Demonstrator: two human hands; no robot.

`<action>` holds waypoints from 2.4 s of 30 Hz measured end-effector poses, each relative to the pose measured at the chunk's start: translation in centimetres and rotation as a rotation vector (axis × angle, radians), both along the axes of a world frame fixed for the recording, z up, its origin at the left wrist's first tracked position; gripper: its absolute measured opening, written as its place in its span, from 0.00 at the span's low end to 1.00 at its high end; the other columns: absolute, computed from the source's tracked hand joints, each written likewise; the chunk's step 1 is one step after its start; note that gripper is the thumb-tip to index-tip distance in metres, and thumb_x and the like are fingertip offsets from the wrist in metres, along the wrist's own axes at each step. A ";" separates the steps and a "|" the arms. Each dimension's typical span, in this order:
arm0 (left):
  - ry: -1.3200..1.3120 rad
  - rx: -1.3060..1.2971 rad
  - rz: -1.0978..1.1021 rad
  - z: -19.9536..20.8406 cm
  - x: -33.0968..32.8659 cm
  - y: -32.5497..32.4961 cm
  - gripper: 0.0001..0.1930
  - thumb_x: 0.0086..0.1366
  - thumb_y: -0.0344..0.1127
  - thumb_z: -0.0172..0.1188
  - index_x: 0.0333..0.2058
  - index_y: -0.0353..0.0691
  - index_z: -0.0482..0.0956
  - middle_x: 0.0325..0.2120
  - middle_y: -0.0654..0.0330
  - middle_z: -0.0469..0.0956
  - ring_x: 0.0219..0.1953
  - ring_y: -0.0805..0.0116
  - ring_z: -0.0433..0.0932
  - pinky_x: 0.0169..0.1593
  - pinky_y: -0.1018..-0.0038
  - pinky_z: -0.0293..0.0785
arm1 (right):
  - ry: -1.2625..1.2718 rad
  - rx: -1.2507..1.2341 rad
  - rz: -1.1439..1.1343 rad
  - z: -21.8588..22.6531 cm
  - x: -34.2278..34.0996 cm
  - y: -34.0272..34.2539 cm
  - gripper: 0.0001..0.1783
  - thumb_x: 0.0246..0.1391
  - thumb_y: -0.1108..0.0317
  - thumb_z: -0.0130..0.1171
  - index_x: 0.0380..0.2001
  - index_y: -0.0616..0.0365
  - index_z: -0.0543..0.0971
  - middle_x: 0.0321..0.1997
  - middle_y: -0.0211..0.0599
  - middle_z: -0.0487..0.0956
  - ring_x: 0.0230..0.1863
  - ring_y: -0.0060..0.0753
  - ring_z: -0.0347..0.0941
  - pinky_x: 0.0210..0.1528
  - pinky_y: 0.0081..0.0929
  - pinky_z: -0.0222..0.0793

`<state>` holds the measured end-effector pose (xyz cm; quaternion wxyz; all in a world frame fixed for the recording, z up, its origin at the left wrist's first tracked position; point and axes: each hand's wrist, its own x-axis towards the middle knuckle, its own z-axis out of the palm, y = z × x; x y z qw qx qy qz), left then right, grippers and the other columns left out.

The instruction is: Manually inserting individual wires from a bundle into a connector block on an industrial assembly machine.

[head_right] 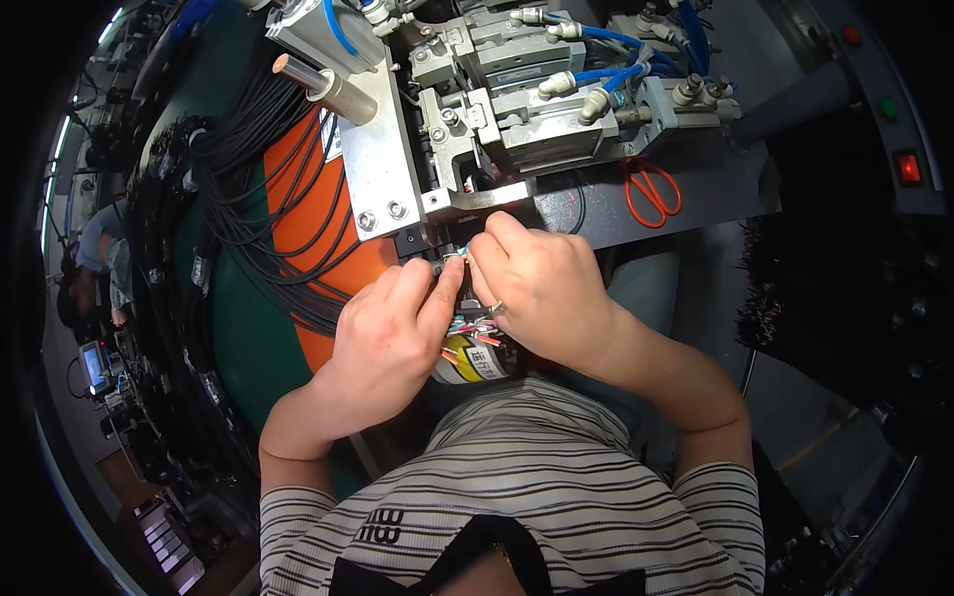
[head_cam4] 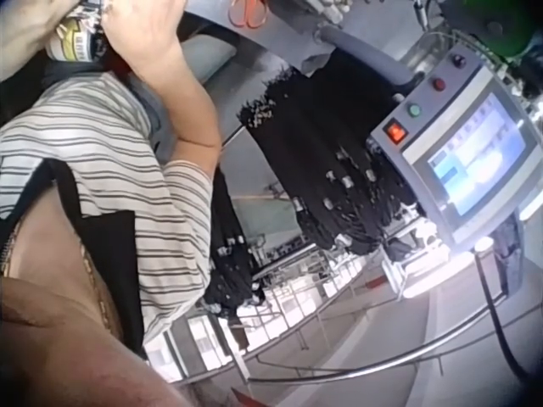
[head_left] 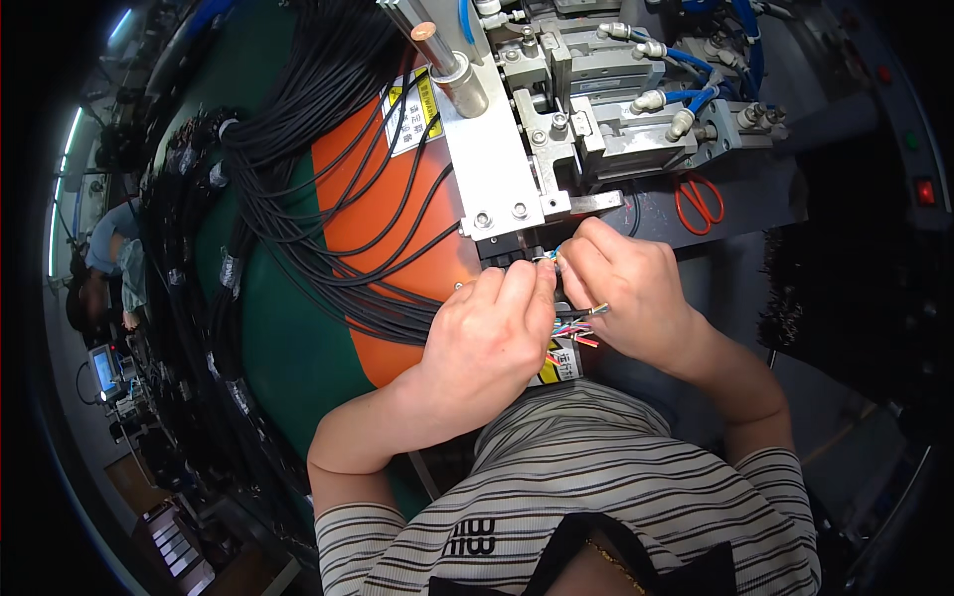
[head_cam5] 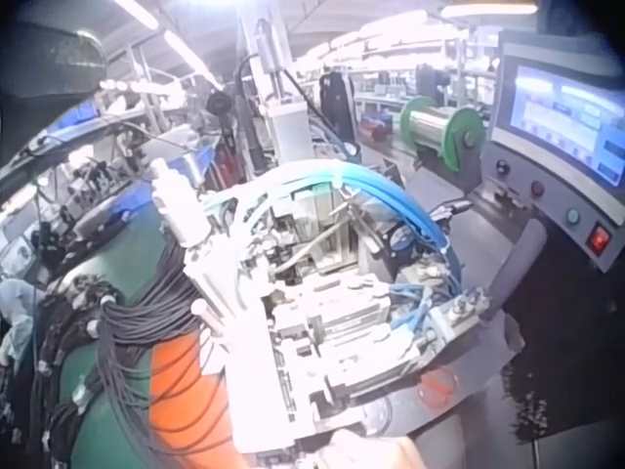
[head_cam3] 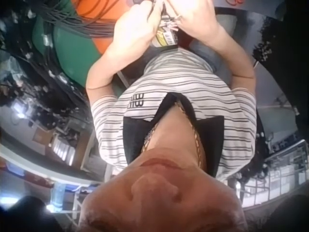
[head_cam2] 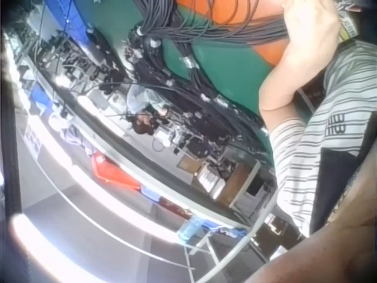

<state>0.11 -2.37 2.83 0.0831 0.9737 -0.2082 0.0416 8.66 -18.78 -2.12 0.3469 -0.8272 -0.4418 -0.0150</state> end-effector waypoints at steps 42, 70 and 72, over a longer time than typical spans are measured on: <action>-0.127 -0.270 0.211 -2.8 -1.4 3.6 0.24 0.45 0.21 0.62 0.46 0.32 0.79 0.32 0.54 0.73 0.32 0.59 0.76 0.33 0.67 0.73 | 0.991 0.447 -0.031 0.8 -0.8 -1.1 0.06 0.53 0.76 0.63 0.36 0.62 0.79 0.18 0.26 0.75 0.16 0.13 0.68 0.20 0.16 0.59; -0.149 -0.533 0.069 -1.6 -0.6 1.5 0.20 0.41 0.26 0.69 0.37 0.34 0.75 0.22 0.61 0.77 0.21 0.62 0.79 0.24 0.71 0.72 | -0.068 0.379 0.076 0.0 -1.0 0.2 0.06 0.56 0.79 0.57 0.24 0.65 0.75 0.26 0.37 0.75 0.19 0.17 0.68 0.19 0.21 0.60; -0.160 -0.532 0.077 -1.6 -0.5 1.6 0.20 0.42 0.26 0.69 0.37 0.34 0.75 0.22 0.61 0.78 0.21 0.62 0.79 0.24 0.71 0.72 | 0.230 0.463 0.076 0.0 -1.4 0.1 0.05 0.57 0.78 0.56 0.26 0.65 0.75 0.28 0.37 0.75 0.20 0.17 0.69 0.19 0.20 0.60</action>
